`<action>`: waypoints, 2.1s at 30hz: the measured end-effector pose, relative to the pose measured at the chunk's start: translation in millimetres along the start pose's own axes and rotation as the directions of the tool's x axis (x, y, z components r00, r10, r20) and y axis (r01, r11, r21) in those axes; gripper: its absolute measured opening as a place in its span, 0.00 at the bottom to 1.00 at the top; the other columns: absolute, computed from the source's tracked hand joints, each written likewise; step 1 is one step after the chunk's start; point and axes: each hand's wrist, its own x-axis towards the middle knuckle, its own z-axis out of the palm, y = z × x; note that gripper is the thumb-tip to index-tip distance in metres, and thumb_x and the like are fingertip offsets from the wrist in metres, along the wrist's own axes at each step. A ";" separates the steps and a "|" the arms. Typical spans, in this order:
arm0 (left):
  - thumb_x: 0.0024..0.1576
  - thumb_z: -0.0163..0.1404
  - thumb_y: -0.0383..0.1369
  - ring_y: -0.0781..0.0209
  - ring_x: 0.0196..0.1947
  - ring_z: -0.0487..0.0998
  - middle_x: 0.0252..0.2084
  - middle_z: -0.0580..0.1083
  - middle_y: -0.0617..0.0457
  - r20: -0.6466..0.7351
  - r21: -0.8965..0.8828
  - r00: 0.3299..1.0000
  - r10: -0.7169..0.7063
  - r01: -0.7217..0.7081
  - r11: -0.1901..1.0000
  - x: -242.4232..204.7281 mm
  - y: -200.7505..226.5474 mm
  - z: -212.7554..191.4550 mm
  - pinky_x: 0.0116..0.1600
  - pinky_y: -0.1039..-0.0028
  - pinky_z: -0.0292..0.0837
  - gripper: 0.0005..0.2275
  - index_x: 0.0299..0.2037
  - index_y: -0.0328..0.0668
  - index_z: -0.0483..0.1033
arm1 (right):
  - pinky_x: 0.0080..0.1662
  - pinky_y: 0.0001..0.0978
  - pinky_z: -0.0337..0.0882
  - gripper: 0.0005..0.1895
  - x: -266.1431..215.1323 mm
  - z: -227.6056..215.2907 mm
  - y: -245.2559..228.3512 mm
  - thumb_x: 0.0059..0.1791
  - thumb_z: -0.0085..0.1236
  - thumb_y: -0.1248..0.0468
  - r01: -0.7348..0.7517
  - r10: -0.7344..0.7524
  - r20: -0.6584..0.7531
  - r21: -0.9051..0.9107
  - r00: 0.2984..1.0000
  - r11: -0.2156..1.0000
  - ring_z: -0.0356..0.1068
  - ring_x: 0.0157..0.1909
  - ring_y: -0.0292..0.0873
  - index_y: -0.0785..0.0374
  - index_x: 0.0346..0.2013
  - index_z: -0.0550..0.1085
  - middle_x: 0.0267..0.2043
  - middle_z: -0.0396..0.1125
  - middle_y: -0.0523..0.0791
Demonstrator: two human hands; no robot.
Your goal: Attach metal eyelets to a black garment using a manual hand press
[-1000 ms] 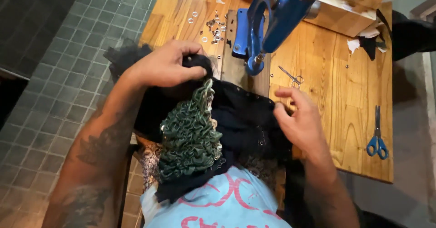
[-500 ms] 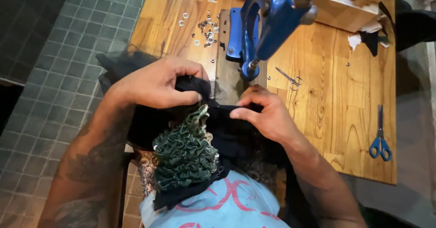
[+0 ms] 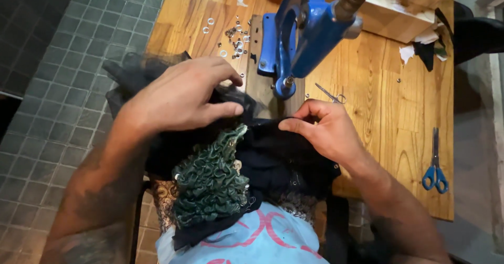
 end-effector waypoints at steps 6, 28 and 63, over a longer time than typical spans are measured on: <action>0.56 0.54 0.38 0.54 0.40 0.81 0.40 0.81 0.51 -0.114 -0.062 0.983 -0.145 0.139 0.988 50.2 -53.2 2.8 0.44 0.62 0.71 0.08 0.41 0.47 0.83 | 0.30 0.23 0.64 0.12 15.5 2.0 -5.6 0.42 0.76 0.59 -0.033 0.033 -0.002 -0.222 0.999 0.974 0.63 0.26 0.28 0.60 0.22 0.80 0.21 0.71 0.37; 0.55 0.66 0.37 0.50 0.37 0.80 0.37 0.80 0.53 -0.453 0.214 0.890 -0.058 0.172 0.962 111.1 -165.4 96.3 0.36 0.57 0.75 0.05 0.38 0.51 0.87 | 0.33 0.26 0.70 0.12 15.6 10.9 35.5 0.42 0.77 0.65 0.499 -0.574 -0.131 -0.365 0.808 0.786 0.73 0.28 0.36 0.64 0.27 0.78 0.27 0.75 0.44; 0.53 0.62 0.30 0.71 0.38 0.82 0.36 0.83 0.57 -0.363 -0.677 0.930 0.054 -0.303 0.671 86.8 -18.6 83.5 0.46 0.82 0.72 0.03 0.35 0.42 0.86 | 0.36 0.24 0.71 0.09 19.0 16.7 42.5 0.42 0.75 0.66 0.360 -0.433 -0.163 -0.347 0.886 0.866 0.71 0.29 0.33 0.62 0.27 0.78 0.27 0.74 0.42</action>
